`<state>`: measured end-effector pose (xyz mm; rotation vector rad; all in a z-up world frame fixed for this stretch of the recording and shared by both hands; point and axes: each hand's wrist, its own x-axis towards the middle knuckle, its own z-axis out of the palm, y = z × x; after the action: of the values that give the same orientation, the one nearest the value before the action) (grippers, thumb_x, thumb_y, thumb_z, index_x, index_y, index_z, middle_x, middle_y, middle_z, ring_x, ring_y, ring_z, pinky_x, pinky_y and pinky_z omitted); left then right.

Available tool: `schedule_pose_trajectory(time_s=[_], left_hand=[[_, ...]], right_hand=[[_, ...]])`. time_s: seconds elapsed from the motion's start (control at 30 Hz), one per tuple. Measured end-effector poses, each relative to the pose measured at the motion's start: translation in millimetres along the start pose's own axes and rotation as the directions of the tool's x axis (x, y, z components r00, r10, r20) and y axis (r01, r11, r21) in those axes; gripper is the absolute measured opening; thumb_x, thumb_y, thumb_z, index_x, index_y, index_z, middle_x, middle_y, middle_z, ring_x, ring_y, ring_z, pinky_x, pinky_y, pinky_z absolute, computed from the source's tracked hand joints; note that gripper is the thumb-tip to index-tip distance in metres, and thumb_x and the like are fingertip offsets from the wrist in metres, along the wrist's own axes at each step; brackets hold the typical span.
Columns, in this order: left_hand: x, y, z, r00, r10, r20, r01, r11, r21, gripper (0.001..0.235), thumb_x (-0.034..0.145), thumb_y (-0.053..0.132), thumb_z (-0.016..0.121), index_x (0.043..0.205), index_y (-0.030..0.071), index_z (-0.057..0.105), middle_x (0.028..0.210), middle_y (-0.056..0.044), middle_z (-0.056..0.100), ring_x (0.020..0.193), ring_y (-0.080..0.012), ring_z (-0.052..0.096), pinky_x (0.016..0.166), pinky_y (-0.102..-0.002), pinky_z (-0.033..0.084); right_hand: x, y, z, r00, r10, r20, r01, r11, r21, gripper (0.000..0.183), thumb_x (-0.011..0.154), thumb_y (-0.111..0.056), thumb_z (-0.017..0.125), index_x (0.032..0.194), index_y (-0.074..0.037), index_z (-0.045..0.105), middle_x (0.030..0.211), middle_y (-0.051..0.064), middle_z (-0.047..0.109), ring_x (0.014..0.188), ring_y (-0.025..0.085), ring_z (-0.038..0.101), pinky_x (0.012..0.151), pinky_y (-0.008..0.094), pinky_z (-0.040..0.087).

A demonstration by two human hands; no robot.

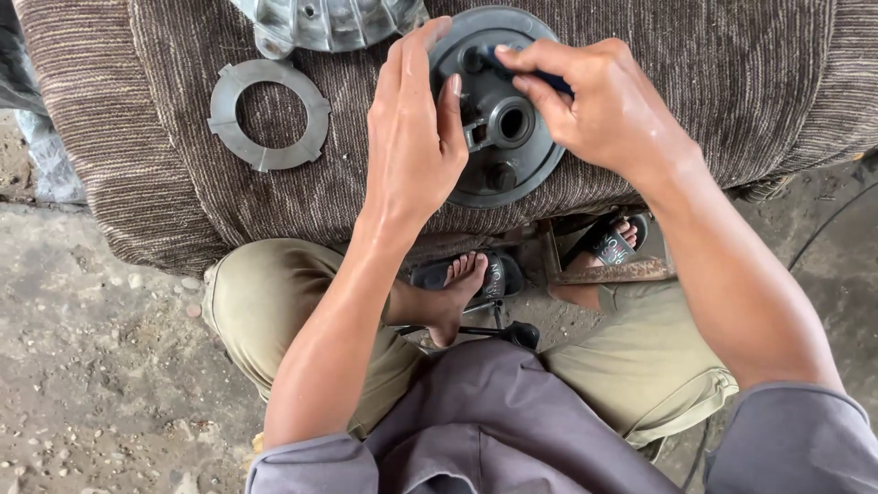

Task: The person sits on the ground and uses a blue brush to scrub the surface of a circular metal mechanical part resting on a brown cushion. The person rotates the part to clean different areas, including the central hole and bolt heads, while other disassembled parts lie nearby.

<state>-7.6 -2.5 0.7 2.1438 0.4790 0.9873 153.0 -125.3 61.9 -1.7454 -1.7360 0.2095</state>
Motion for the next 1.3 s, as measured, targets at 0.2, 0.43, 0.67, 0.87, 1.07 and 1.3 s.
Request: schedule_pose_trajectory(time_s=[0.2,0.43,0.67,0.87,1.07,1.3], left_hand=[[-2,-5,3,1.000,0.007,0.008,-0.007,0.998,-0.055,0.052,0.102,-0.010,0.063,0.146,0.005,0.041,0.141,-0.018,0.061,0.124,-0.0359,0.072,0.108,-0.044,0.060],[-2,-10,8,0.999,-0.030,-0.017,0.029,0.997,-0.067,0.051,0.102,-0.008,0.064,0.146,0.005,0.042,0.143,-0.016,0.061,0.128,-0.0353,0.072,0.111,-0.044,0.060],[-4,-7,8,1.000,-0.006,0.013,0.006,1.000,-0.021,0.050,0.104,-0.006,0.063,0.147,0.005,0.040,0.142,-0.018,0.060,0.127,-0.0356,0.069,0.109,-0.045,0.060],[-4,-10,7,1.000,-0.007,-0.003,0.007,1.000,-0.031,0.051,0.103,-0.006,0.064,0.146,0.005,0.039,0.142,-0.016,0.061,0.128,-0.0347,0.069,0.110,-0.044,0.058],[1,-12,8,1.000,-0.013,0.009,0.013,0.998,-0.066,0.051,0.100,-0.008,0.063,0.145,0.002,0.040,0.145,-0.018,0.060,0.131,-0.0380,0.069,0.112,-0.045,0.057],[7,-3,4,0.999,0.008,0.038,-0.003,0.992,-0.124,0.050,0.099,-0.011,0.062,0.142,0.002,0.041,0.139,-0.021,0.063,0.130,-0.0400,0.070,0.112,-0.046,0.056]], right_hand=[[-8,-19,-7,0.991,0.136,0.021,-0.134,0.989,-0.066,0.024,0.097,0.016,0.068,0.121,0.016,0.072,0.081,0.022,0.071,0.043,0.023,0.045,0.045,0.037,0.037],[-41,-7,-13,0.948,0.309,0.078,-0.300,0.948,-0.101,0.023,0.099,0.011,0.069,0.121,0.015,0.072,0.093,0.019,0.076,0.040,0.017,0.042,0.040,0.031,0.035],[-28,17,12,0.959,0.271,-0.078,-0.268,0.962,0.048,0.016,0.100,0.020,0.062,0.116,0.020,0.065,0.116,0.034,0.072,0.053,0.017,0.051,0.041,0.024,0.036],[-26,-6,8,0.968,0.233,-0.095,-0.233,0.972,0.015,0.017,0.097,0.018,0.059,0.113,0.022,0.062,0.127,0.036,0.067,0.088,0.037,0.072,0.069,0.039,0.056],[-48,-19,1,0.939,0.339,0.062,-0.341,0.940,0.029,0.023,0.097,0.012,0.060,0.118,0.018,0.066,0.078,0.020,0.073,0.033,0.013,0.044,0.027,0.026,0.027],[-52,20,2,0.951,0.310,-0.008,-0.308,0.948,0.084,0.019,0.096,0.014,0.067,0.114,0.021,0.066,0.125,0.033,0.070,0.063,0.022,0.064,0.046,0.026,0.047]])
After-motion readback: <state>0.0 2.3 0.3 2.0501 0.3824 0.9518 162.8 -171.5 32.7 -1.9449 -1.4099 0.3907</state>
